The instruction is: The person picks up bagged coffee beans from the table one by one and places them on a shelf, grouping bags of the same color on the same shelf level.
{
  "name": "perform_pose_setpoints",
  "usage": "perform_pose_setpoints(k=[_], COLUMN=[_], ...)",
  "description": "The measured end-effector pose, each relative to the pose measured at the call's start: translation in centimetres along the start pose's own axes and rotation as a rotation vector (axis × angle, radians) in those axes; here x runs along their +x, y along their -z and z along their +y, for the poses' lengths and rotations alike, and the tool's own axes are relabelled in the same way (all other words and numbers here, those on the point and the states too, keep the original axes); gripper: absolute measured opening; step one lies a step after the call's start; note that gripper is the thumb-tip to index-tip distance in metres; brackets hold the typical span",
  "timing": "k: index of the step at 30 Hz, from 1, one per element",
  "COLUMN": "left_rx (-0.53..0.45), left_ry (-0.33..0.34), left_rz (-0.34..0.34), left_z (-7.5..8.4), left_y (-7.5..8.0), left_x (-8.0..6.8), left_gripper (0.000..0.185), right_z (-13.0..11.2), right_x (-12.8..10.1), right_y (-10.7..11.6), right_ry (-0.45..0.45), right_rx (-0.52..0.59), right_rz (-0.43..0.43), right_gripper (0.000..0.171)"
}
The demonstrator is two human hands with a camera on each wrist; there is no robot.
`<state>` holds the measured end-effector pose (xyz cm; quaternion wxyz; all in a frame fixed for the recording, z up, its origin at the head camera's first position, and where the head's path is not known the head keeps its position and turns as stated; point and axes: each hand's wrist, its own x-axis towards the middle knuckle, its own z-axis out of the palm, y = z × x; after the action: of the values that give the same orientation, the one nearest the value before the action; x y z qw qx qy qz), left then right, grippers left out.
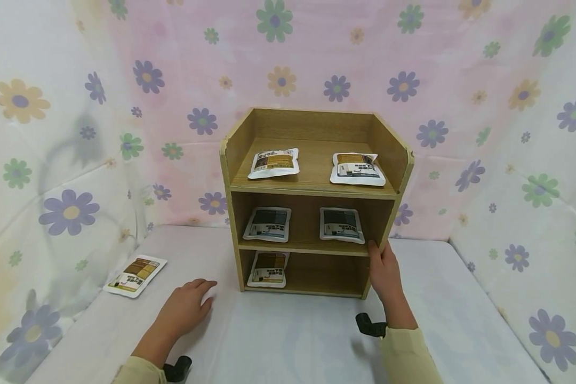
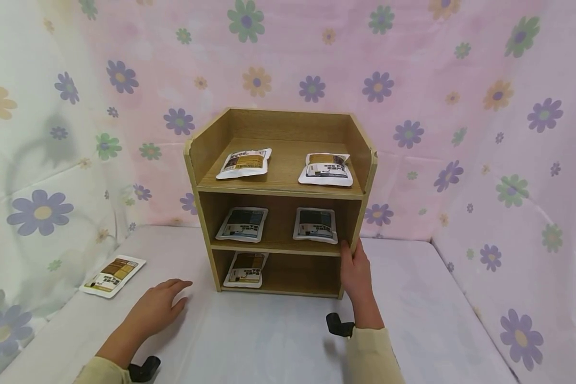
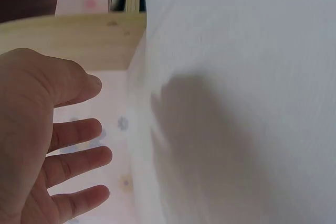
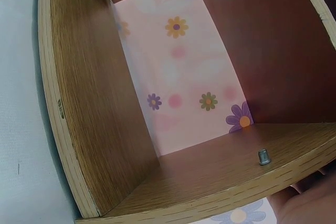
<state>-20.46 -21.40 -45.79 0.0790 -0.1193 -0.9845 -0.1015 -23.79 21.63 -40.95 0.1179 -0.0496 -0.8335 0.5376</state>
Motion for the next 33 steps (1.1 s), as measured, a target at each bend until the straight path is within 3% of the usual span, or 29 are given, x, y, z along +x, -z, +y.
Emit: perform_pose_setpoints(k=[10, 33], left_rx=[0.021, -0.012], left_ry=[0.005, 0.130], left_rz=[0.038, -0.057], left_z=[-2.0, -7.1], left_y=[0.5, 1.6], left_x=[-0.3, -0.4], left_gripper=[0.038, 0.048], right_z=[0.0, 0.4], right_x=[-0.1, 0.2], right_y=[0.1, -0.1], right_ry=[-0.009, -0.004], right_rx=[-0.008, 0.007], right_rz=[0.004, 0.014], right_gripper=[0.063, 0.064])
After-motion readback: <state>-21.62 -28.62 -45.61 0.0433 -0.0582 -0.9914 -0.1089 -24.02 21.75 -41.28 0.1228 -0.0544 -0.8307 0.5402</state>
